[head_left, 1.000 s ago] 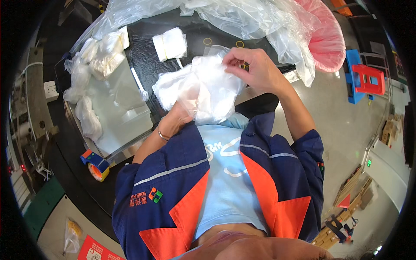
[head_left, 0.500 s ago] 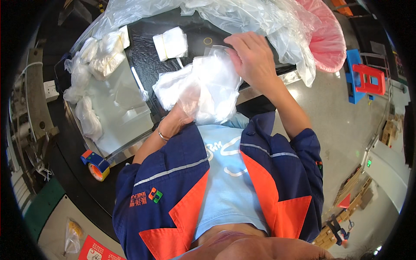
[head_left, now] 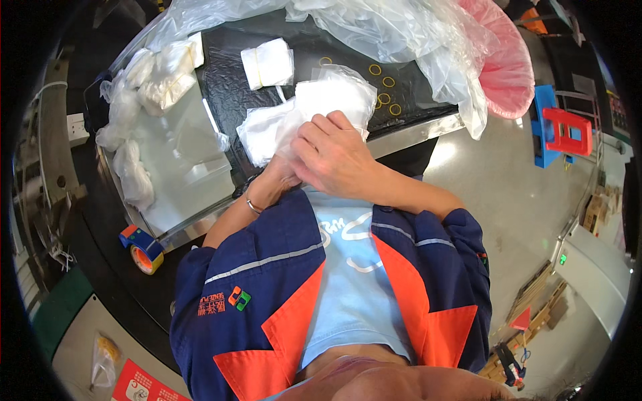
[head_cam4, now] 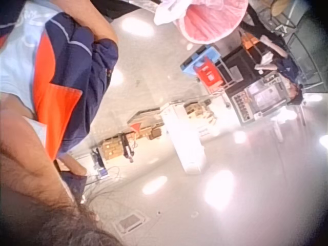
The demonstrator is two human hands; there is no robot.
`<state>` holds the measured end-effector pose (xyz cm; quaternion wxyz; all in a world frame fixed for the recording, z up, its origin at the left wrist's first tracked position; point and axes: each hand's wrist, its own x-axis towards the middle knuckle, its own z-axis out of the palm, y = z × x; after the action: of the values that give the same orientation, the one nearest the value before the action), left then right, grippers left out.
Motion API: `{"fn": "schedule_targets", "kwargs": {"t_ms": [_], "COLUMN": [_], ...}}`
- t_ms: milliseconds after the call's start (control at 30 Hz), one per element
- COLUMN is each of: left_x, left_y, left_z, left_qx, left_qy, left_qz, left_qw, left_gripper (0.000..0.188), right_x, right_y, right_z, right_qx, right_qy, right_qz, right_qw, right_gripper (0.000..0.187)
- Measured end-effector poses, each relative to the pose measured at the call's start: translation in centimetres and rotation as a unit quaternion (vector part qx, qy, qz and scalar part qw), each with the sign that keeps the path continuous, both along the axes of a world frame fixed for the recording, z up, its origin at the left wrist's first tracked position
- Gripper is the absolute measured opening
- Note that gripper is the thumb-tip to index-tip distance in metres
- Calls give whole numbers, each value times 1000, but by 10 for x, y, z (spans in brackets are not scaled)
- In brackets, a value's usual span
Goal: The person folds white disposable fabric items and organizes them into bundles by hand on a workstation table.
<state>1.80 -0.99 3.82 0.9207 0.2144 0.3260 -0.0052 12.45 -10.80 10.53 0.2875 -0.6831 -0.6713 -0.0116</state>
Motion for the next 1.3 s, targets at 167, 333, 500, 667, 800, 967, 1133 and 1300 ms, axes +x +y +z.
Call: {"fn": "schedule_targets", "kwargs": {"t_ms": [167, 333, 500, 667, 800, 967, 1133, 1300], "left_x": [2, 7, 13, 16, 21, 23, 21, 22], "left_y": [4, 9, 14, 8, 2, -1, -1, -2], "left_z": [6, 15, 17, -3, 0, 7, -1, -3], "left_qx": [103, 202, 297, 73, 44, 22, 28, 31], "left_qy": [-18, -34, -50, -81, -61, -55, -54, -59], "left_qz": [-54, -108, -163, -44, -27, -18, -17, -11], "left_qw": [993, 973, 940, 993, 997, 998, 998, 998], "left_gripper": [29, 28, 27, 22, 27, 31, 28, 24], "right_x": [-1, -4, 11, 29, 39, 77, 68, 30], "right_y": [4, 0, -14, -42, -61, -58, -50, -50], "right_z": [-7, 2, 20, 39, 58, 60, 66, 23], "right_qx": [43, 89, 38, -74, -8, 155, 235, 34], "right_qy": [18, 209, 422, 528, 507, 381, -129, -85], "right_qz": [66, 115, 94, 44, -61, -168, -149, -13], "right_qw": [997, 967, 901, 845, 860, 896, 952, 996], "right_gripper": [20, 16, 12, 6, 9, 16, 20, 30]}}
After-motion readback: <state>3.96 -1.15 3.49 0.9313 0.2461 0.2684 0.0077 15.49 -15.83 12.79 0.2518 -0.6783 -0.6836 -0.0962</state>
